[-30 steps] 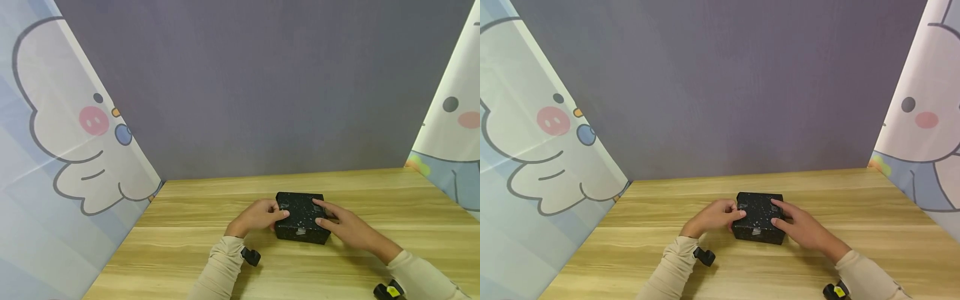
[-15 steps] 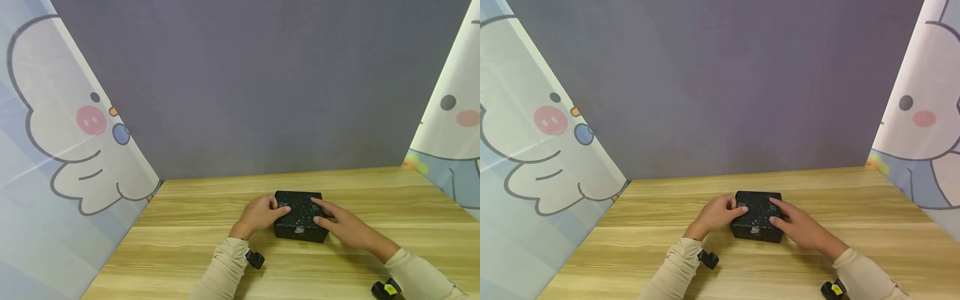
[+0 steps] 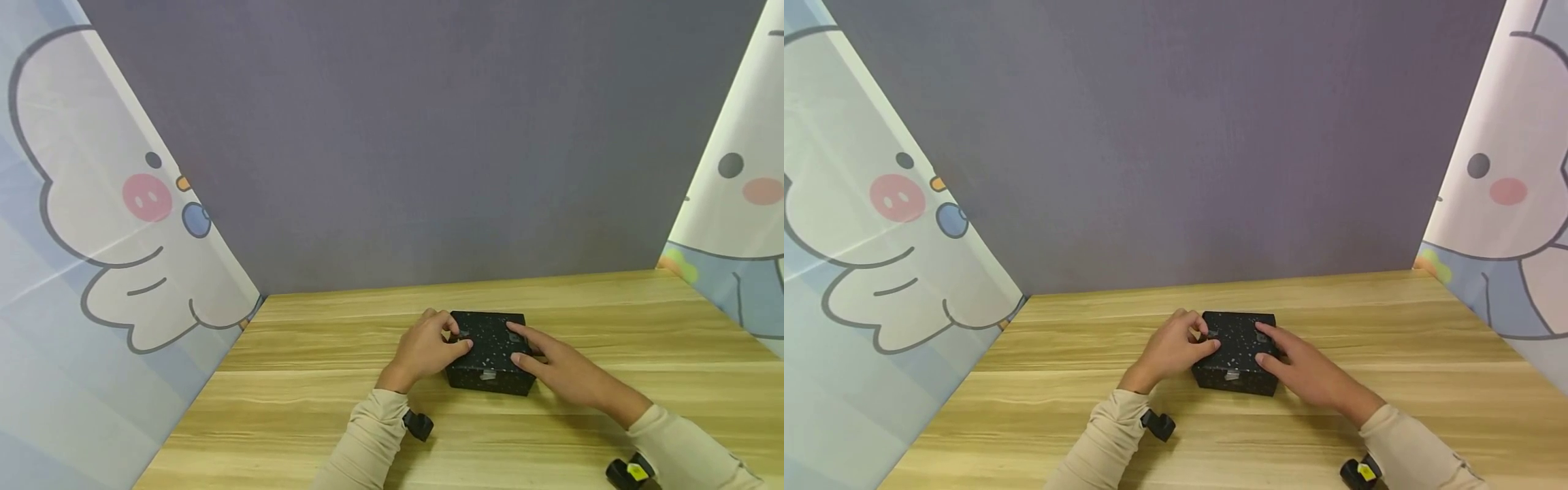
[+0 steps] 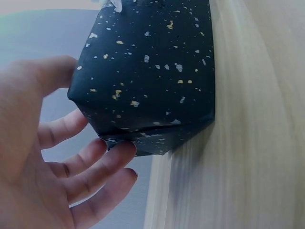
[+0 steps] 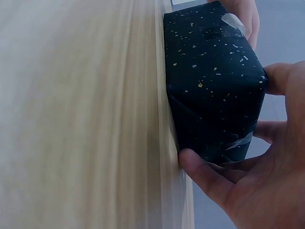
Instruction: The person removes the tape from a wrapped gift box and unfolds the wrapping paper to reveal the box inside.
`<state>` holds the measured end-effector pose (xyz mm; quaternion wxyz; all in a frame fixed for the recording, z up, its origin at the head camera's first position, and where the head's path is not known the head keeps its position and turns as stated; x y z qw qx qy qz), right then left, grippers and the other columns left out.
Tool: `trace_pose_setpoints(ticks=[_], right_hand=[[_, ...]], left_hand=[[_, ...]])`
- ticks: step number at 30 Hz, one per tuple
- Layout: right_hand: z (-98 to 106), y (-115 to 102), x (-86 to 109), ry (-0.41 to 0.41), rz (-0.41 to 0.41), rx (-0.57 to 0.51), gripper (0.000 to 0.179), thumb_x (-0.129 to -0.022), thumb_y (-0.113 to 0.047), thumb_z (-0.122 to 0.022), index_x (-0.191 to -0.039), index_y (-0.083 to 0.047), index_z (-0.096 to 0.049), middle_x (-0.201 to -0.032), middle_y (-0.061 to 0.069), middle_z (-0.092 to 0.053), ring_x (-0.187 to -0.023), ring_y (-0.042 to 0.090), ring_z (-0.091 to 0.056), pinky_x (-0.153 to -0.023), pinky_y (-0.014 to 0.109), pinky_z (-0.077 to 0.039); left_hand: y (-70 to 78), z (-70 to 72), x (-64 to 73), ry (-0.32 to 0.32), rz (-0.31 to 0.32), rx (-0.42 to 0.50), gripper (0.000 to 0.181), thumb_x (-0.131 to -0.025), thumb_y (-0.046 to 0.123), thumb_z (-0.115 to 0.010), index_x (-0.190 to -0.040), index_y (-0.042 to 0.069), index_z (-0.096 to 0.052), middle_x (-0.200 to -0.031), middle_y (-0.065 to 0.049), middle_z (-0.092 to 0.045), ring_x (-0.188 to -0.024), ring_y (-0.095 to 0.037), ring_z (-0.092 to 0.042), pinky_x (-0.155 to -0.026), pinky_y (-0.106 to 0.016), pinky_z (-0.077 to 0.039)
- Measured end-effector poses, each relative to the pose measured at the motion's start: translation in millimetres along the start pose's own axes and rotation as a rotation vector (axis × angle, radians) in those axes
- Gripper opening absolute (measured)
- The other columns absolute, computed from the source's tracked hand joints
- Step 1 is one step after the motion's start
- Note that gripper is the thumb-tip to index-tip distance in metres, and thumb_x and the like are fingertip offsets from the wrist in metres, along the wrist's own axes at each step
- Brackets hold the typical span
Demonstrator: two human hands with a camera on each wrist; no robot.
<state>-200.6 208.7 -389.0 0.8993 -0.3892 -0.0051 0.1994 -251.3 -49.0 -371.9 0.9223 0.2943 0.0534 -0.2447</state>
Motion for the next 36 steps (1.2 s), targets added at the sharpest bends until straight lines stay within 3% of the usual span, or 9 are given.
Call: trace_pose_setpoints(ticks=[5, 8, 14, 19, 24, 31, 36], right_hand=[[0, 1, -0.6, -0.005, -0.003, -0.005, 0.065, -0.105, -0.044, -0.050, -0.159, -0.013, -0.030, -0.156, 0.026, -0.033, -0.127, 0.049, -0.049, -0.091, 0.062, -0.048], [-1, 2, -0.2, -0.009, -0.006, -0.008, 0.065, -0.105, -0.044, -0.050, -0.159, -0.013, -0.030, -0.156, 0.027, -0.033, -0.126, 0.048, -0.050, -0.090, 0.061, -0.049], [-1, 1, 1.1, -0.004, -0.002, 0.006, 0.065, -0.105, -0.044, -0.050, -0.159, -0.013, -0.030, -0.155, 0.027, -0.033, -0.126, 0.050, -0.050, -0.091, 0.063, -0.047], [-2, 1, 0.9, 0.002, -0.012, 0.020, 0.066, -0.105, -0.048, -0.048, -0.159, -0.014, -0.030, -0.155, 0.025, -0.034, -0.128, 0.050, -0.048, -0.094, 0.064, -0.045], [-1, -1, 0.7, 0.005, -0.007, 0.042, 0.065, -0.105, -0.046, -0.049, -0.159, -0.014, -0.030, -0.154, 0.027, -0.036, -0.127, 0.049, -0.050, -0.094, 0.064, -0.045], [-1, -2, 0.0, 0.004, -0.012, 0.046, 0.065, -0.105, -0.046, -0.048, -0.159, -0.014, -0.030, -0.154, 0.027, -0.035, -0.128, 0.050, -0.048, -0.094, 0.065, -0.044], [-1, -2, 0.4, -0.001, -0.016, 0.039, 0.066, -0.105, -0.046, -0.048, -0.159, -0.014, -0.029, -0.155, 0.027, -0.034, -0.129, 0.051, -0.047, -0.094, 0.065, -0.044]], left_hand=[[2.1, -0.7, 1.0, -0.015, 0.006, 0.003, 0.024, -0.092, 0.038, -0.065, -0.114, 0.028, -0.066, -0.107, 0.002, -0.055, -0.080, -0.005, -0.053, -0.064, -0.029, -0.043], [4.5, -3.7, 1.3, -0.004, 0.008, 0.018, 0.025, -0.093, 0.034, -0.064, -0.117, 0.029, -0.068, -0.110, 0.003, -0.053, -0.082, -0.007, -0.051, -0.064, -0.029, -0.043], [10.4, -13.7, 1.0, 0.074, 0.005, -0.014, 0.017, -0.097, 0.034, -0.065, -0.111, 0.026, -0.071, -0.123, 0.004, -0.052, -0.076, -0.008, -0.051, -0.059, -0.027, -0.042], [14.1, -17.6, -0.1, 0.167, 0.014, -0.074, 0.015, -0.096, 0.040, -0.069, -0.102, 0.026, -0.072, -0.113, 0.005, -0.056, -0.077, -0.007, -0.054, -0.060, -0.027, -0.042], [16.1, -15.6, -1.4, 0.194, 0.028, -0.120, 0.011, -0.095, 0.038, -0.071, -0.097, 0.028, -0.075, -0.105, 0.008, -0.059, -0.069, -0.003, -0.051, -0.055, -0.025, -0.040], [14.7, -13.3, -1.6, 0.254, 0.042, -0.105, 0.006, -0.091, 0.032, -0.076, -0.091, 0.027, -0.078, -0.094, 0.010, -0.061, -0.061, -0.001, -0.046, -0.049, -0.023, -0.037], [17.3, -12.9, -1.3, 0.271, 0.029, -0.164, 0.006, -0.092, 0.032, -0.076, -0.090, 0.026, -0.079, -0.095, 0.008, -0.066, -0.061, -0.002, -0.048, -0.047, -0.021, -0.036]])
Point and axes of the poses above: each hand's wrist, its own x-axis away from the middle knuckle, its own z-axis out of the back of the hand, y = z × x, the point moved 1 cm from there along -x, towards the middle knuckle
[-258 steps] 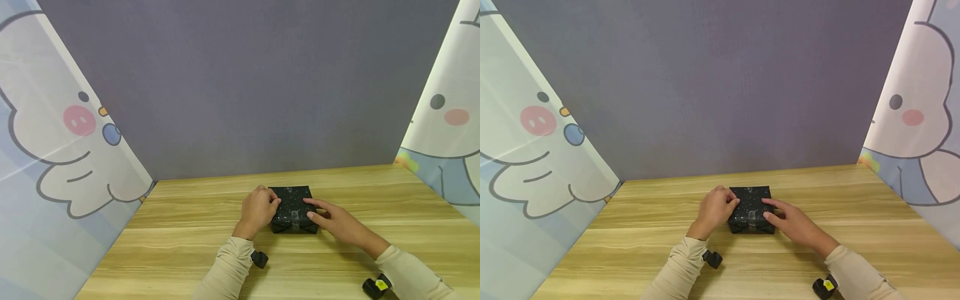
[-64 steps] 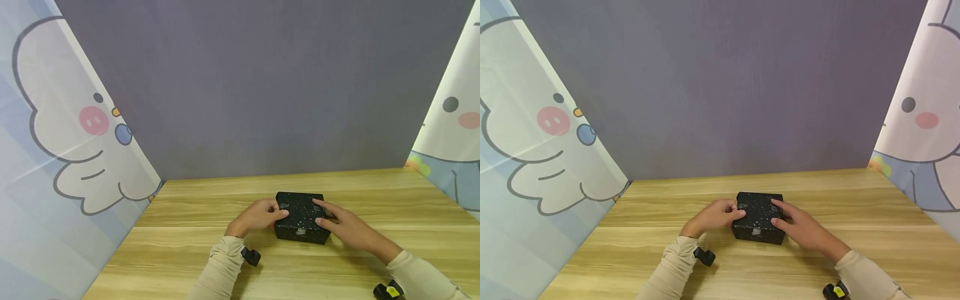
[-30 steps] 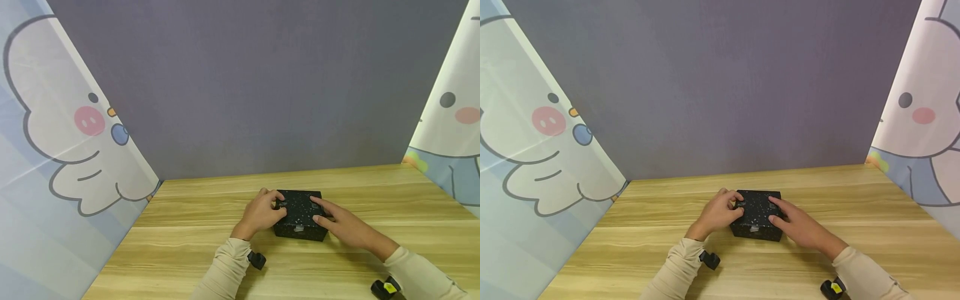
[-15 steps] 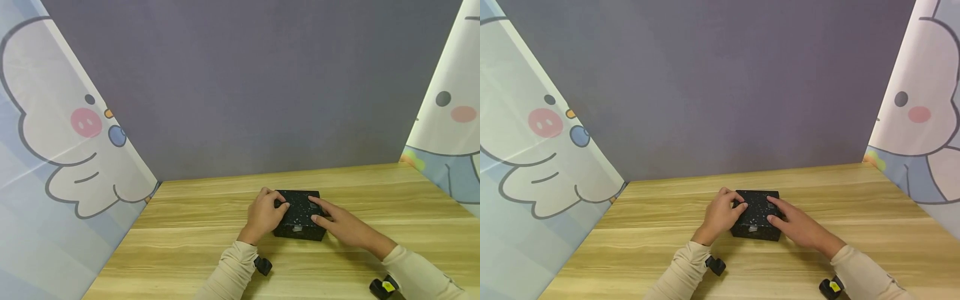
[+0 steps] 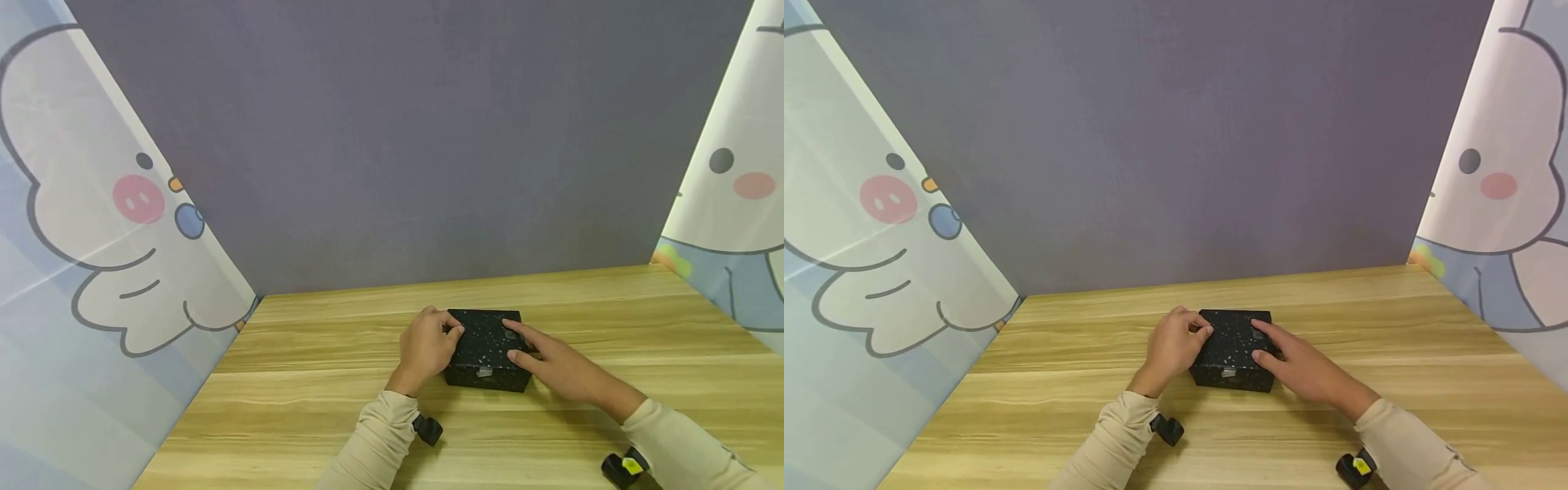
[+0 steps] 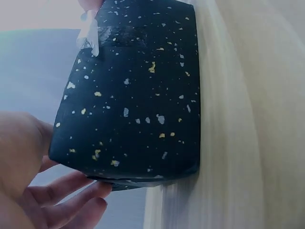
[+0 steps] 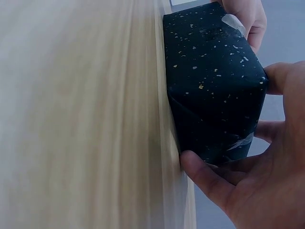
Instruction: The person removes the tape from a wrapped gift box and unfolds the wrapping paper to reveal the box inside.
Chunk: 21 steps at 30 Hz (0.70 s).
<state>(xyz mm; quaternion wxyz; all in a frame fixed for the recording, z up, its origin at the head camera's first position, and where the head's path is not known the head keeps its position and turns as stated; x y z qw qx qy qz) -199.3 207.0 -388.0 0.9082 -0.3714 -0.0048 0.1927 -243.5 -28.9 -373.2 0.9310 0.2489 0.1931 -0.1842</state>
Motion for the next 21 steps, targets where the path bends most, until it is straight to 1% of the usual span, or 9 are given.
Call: trace_pose_setpoints(ticks=[2, 4, 7, 9, 12, 15, 18, 21], right_hand=[[-0.2, -0.6, 0.0, 0.001, 0.002, 0.000, 0.065, -0.106, -0.046, -0.048, -0.159, -0.014, -0.029, -0.155, 0.028, -0.034, -0.129, 0.051, -0.047, -0.095, 0.065, -0.044], [-0.5, -0.7, -0.2, 0.002, 0.004, -0.003, 0.065, -0.106, -0.045, -0.048, -0.159, -0.013, -0.029, -0.155, 0.028, -0.034, -0.130, 0.051, -0.046, -0.096, 0.066, -0.043], [-1.3, -0.6, -0.5, 0.002, 0.010, -0.012, 0.065, -0.106, -0.044, -0.048, -0.159, -0.012, -0.029, -0.155, 0.029, -0.033, -0.130, 0.052, -0.045, -0.096, 0.066, -0.043], [-1.7, -0.2, -0.6, 0.001, 0.015, -0.019, 0.065, -0.106, -0.043, -0.048, -0.159, -0.011, -0.029, -0.155, 0.029, -0.032, -0.131, 0.053, -0.044, -0.097, 0.066, -0.042], [-1.8, 0.1, -0.7, 0.002, 0.022, -0.019, 0.064, -0.107, -0.043, -0.047, -0.159, -0.011, -0.029, -0.156, 0.028, -0.031, -0.131, 0.053, -0.043, -0.098, 0.066, -0.041], [-1.5, 0.3, -0.9, 0.006, 0.029, -0.013, 0.064, -0.107, -0.043, -0.047, -0.159, -0.010, -0.029, -0.156, 0.028, -0.031, -0.132, 0.052, -0.042, -0.098, 0.066, -0.041], [-1.4, 0.2, -0.9, 0.011, 0.035, -0.015, 0.064, -0.107, -0.043, -0.047, -0.158, -0.010, -0.029, -0.156, 0.028, -0.031, -0.133, 0.052, -0.042, -0.099, 0.066, -0.040], [-1.8, -0.2, -0.3, 0.017, 0.038, -0.014, 0.064, -0.107, -0.042, -0.048, -0.158, -0.009, -0.030, -0.156, 0.028, -0.032, -0.133, 0.052, -0.042, -0.099, 0.066, -0.040]], left_hand=[[1.4, 0.7, 0.7, 0.003, -0.022, -0.033, 0.007, -0.092, 0.032, -0.075, -0.092, 0.026, -0.079, -0.100, 0.006, -0.068, -0.059, -0.002, -0.048, -0.045, -0.020, -0.035], [2.8, 1.4, 1.5, 0.002, -0.048, -0.072, 0.009, -0.093, 0.032, -0.074, -0.096, 0.026, -0.080, -0.103, 0.004, -0.069, -0.056, -0.002, -0.047, -0.043, -0.020, -0.034], [4.0, 1.1, 2.7, 0.017, -0.096, -0.139, 0.012, -0.095, 0.032, -0.072, -0.101, 0.026, -0.080, -0.100, 0.003, -0.070, -0.054, -0.002, -0.047, -0.042, -0.020, -0.034], [4.5, 0.5, 3.2, 0.040, -0.127, -0.184, 0.013, -0.095, 0.032, -0.072, -0.102, 0.026, -0.081, -0.094, 0.005, -0.070, -0.055, -0.003, -0.051, -0.043, -0.020, -0.037], [5.0, -0.5, 3.3, 0.093, -0.174, -0.235, 0.010, -0.094, 0.031, -0.072, -0.097, 0.027, -0.081, -0.090, 0.006, -0.071, -0.060, -0.006, -0.059, -0.045, -0.022, -0.043], [6.1, -0.5, 3.3, 0.136, -0.211, -0.268, 0.009, -0.094, 0.029, -0.072, -0.094, 0.026, -0.081, -0.086, 0.005, -0.071, -0.061, -0.009, -0.063, -0.046, -0.025, -0.048], [7.0, -0.4, 3.3, 0.164, -0.229, -0.287, 0.008, -0.093, 0.028, -0.073, -0.091, 0.026, -0.080, -0.082, 0.006, -0.070, -0.060, -0.009, -0.062, -0.045, -0.025, -0.047], [7.7, -0.4, 3.5, 0.171, -0.230, -0.298, 0.008, -0.093, 0.028, -0.072, -0.090, 0.025, -0.080, -0.078, 0.007, -0.067, -0.057, -0.009, -0.059, -0.043, -0.025, -0.044]])
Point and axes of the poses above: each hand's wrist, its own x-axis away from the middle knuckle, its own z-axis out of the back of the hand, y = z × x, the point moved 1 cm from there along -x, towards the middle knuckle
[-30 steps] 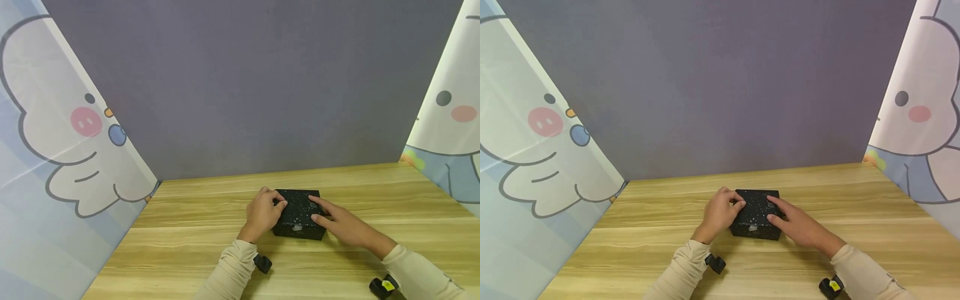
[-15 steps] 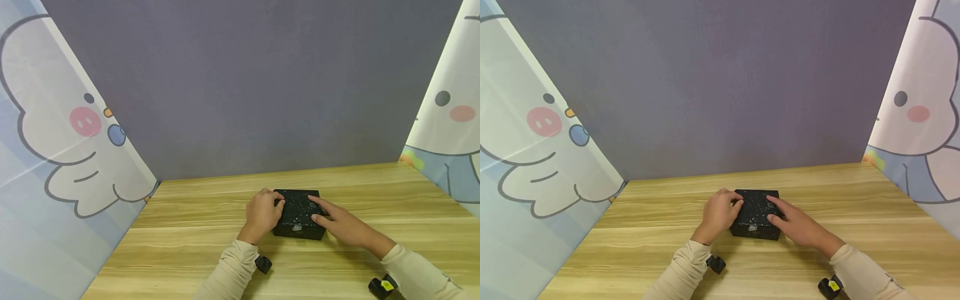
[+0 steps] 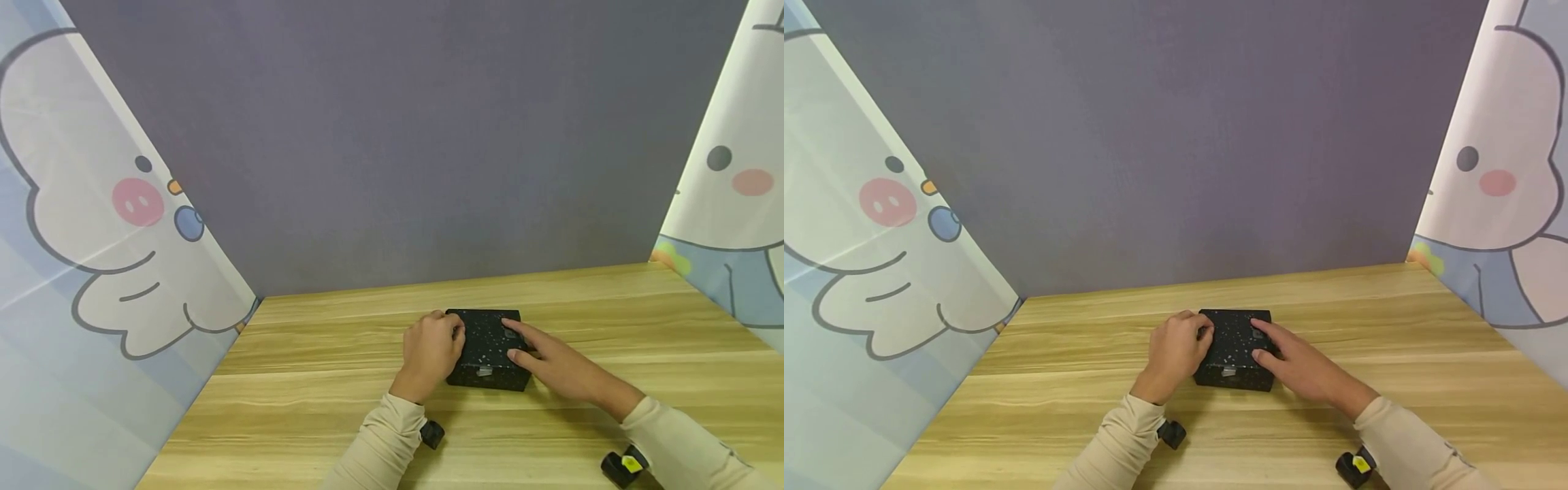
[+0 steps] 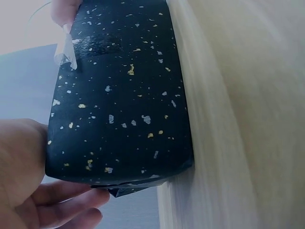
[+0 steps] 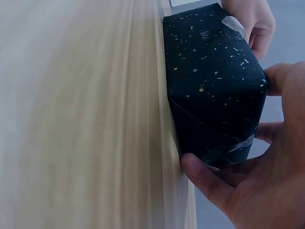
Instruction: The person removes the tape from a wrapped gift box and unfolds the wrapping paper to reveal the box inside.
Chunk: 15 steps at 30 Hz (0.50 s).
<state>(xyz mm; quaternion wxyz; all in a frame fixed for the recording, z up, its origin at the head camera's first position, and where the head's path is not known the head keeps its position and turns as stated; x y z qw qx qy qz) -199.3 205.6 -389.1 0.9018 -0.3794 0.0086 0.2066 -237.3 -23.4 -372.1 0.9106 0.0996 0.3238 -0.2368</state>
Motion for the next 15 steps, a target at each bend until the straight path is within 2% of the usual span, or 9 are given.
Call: trace_pose_setpoints(ticks=[8, 15], right_hand=[[-0.5, 0.0, 0.1, 0.004, 0.003, 0.002, 0.064, -0.106, -0.043, -0.048, -0.158, -0.010, -0.030, -0.157, 0.027, -0.031, -0.134, 0.052, -0.040, -0.099, 0.067, -0.039], [0.2, 0.2, -0.7, -0.015, -0.006, -0.019, 0.064, -0.106, -0.042, -0.048, -0.159, -0.010, -0.029, -0.157, 0.027, -0.029, -0.134, 0.052, -0.040, -0.099, 0.066, -0.040]], left_hand=[[-0.1, -2.5, 0.0, 0.020, 0.036, -0.019, 0.010, -0.089, 0.027, -0.074, -0.080, 0.025, -0.074, -0.073, 0.009, -0.063, -0.058, -0.011, -0.060, -0.044, -0.028, -0.045], [-2.1, -3.5, 0.2, 0.014, 0.059, 0.024, 0.019, -0.090, 0.022, -0.071, -0.072, 0.023, -0.067, -0.069, 0.009, -0.057, -0.049, -0.004, -0.045, -0.040, -0.021, -0.034]])
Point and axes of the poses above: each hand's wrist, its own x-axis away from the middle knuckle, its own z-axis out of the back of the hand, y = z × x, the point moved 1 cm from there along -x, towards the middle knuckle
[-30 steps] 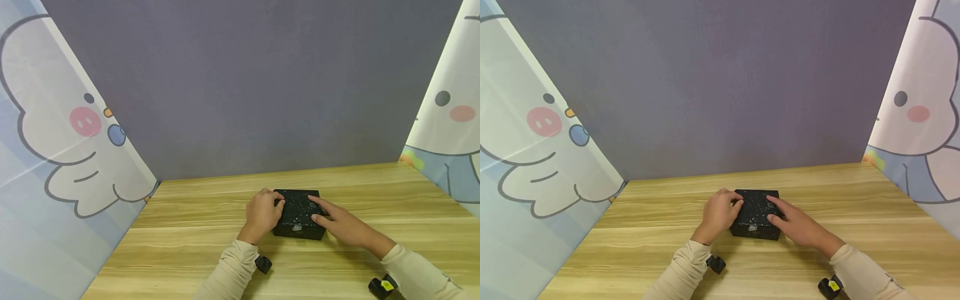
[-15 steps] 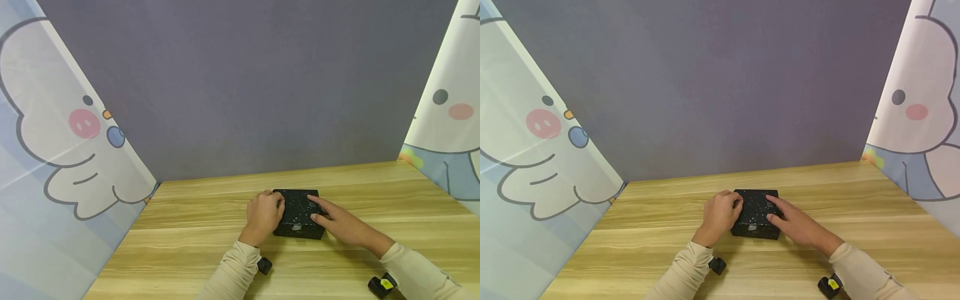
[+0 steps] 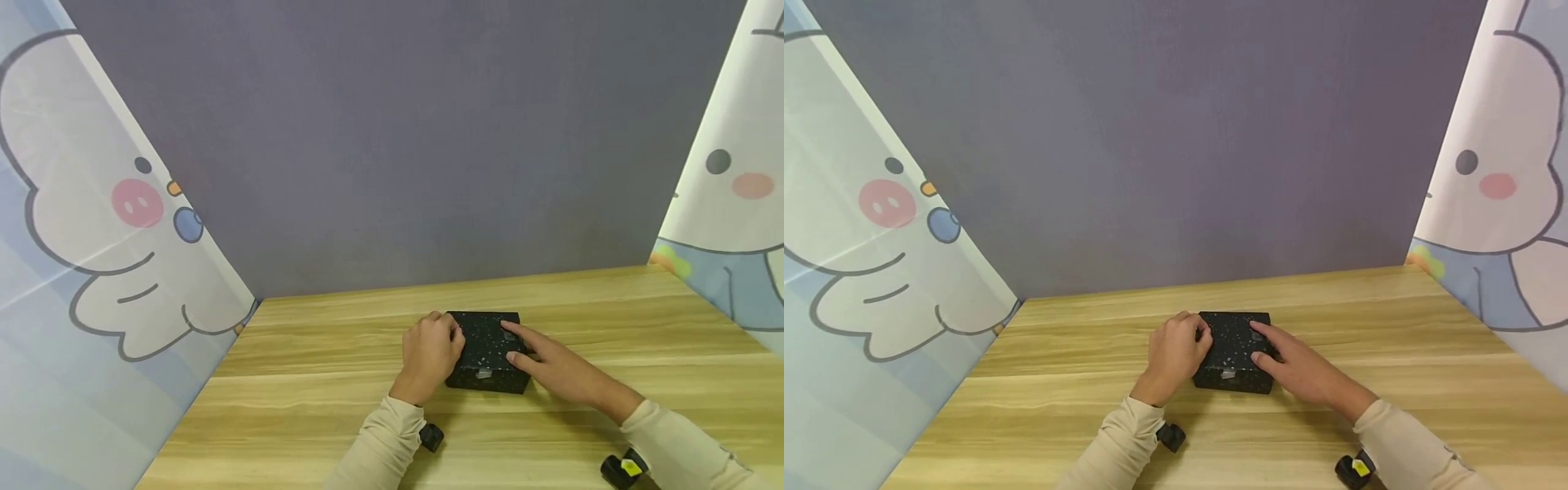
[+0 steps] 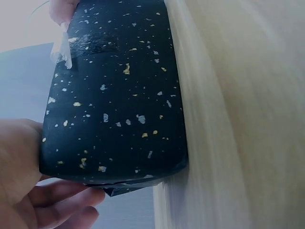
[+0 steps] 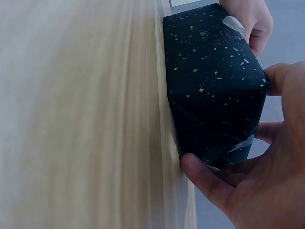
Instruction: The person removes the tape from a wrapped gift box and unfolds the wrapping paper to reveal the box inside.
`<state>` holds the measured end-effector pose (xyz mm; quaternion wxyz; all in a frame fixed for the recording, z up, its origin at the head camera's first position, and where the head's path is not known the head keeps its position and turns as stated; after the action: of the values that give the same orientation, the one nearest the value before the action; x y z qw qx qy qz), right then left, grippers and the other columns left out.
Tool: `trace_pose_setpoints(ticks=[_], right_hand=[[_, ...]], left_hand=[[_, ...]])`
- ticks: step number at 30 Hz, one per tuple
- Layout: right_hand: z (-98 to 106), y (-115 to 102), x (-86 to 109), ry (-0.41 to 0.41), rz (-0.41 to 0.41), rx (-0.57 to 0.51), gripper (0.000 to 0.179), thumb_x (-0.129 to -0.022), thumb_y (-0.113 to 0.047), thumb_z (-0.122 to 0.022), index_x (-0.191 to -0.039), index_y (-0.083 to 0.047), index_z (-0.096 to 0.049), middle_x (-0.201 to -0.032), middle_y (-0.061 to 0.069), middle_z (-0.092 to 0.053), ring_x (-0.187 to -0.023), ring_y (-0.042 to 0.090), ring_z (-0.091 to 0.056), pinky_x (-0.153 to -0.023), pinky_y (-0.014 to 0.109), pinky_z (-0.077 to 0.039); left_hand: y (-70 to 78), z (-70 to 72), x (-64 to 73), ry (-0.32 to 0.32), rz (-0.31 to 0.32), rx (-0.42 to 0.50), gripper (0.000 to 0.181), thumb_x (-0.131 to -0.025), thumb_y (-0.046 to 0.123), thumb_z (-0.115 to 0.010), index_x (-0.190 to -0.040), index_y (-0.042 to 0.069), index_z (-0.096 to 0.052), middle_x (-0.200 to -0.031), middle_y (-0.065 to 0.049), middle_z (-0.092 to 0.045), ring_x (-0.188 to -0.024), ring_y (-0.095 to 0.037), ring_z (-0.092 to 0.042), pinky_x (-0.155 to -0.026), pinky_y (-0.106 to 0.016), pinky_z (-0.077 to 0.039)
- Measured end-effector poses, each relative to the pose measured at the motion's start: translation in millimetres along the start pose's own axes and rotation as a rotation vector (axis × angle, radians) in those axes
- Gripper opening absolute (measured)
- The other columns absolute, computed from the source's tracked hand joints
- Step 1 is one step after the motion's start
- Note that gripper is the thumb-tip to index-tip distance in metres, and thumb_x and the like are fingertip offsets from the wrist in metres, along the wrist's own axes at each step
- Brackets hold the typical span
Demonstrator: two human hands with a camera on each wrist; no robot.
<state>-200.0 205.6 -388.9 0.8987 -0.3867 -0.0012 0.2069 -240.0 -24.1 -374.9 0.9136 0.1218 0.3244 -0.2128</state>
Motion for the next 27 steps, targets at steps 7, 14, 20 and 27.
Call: trace_pose_setpoints(ticks=[7, 14, 20, 27], right_hand=[[-1, 0, 0.6, 0.004, 0.000, 0.010, 0.064, -0.106, -0.044, -0.048, -0.159, -0.012, -0.029, -0.157, 0.026, -0.030, -0.133, 0.051, -0.042, -0.099, 0.066, -0.040], [-2, 0, 2.0, 0.008, -0.008, 0.018, 0.065, -0.106, -0.045, -0.048, -0.159, -0.012, -0.029, -0.158, 0.025, -0.030, -0.134, 0.051, -0.041, -0.100, 0.067, -0.039], [-2, 2, 1.5, 0.007, -0.019, 0.019, 0.067, -0.106, -0.049, -0.046, -0.159, -0.012, -0.029, -0.158, 0.025, -0.029, -0.134, 0.051, -0.041, -0.101, 0.067, -0.038], [-3, 2, 1.6, 0.010, -0.010, 0.023, 0.066, -0.106, -0.047, -0.046, -0.159, -0.011, -0.029, -0.157, 0.026, -0.030, -0.133, 0.051, -0.043, -0.099, 0.067, -0.040]], left_hand=[[-6.6, 2.4, 0.7, -0.100, 0.070, 0.114, 0.019, -0.093, 0.022, -0.067, -0.074, 0.022, -0.066, -0.075, 0.009, -0.057, -0.048, -0.002, -0.038, -0.041, -0.021, -0.031], [-13.6, 5.1, -2.4, -0.196, 0.122, 0.252, 0.014, -0.093, 0.022, -0.066, -0.079, 0.021, -0.070, -0.086, 0.006, -0.063, -0.052, -0.004, -0.042, -0.044, -0.023, -0.035], [-15.8, 4.5, -4.5, -0.263, 0.159, 0.320, 0.017, -0.096, 0.036, -0.067, -0.089, 0.021, -0.072, -0.093, 0.007, -0.062, -0.063, -0.004, -0.048, -0.053, -0.024, -0.040], [-9.0, 2.8, -1.5, -0.223, 0.136, 0.229, 0.018, -0.093, 0.040, -0.072, -0.092, 0.022, -0.072, -0.088, 0.007, -0.060, -0.059, -0.003, -0.046, -0.049, -0.023, -0.038]])
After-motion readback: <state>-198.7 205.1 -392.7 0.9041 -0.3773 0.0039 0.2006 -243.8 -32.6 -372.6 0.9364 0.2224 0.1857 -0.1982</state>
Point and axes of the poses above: each hand's wrist, its own x-axis away from the middle knuckle, its own z-axis out of the back of the hand, y = z × x, the point moved 1 cm from there along -x, towards the middle knuckle
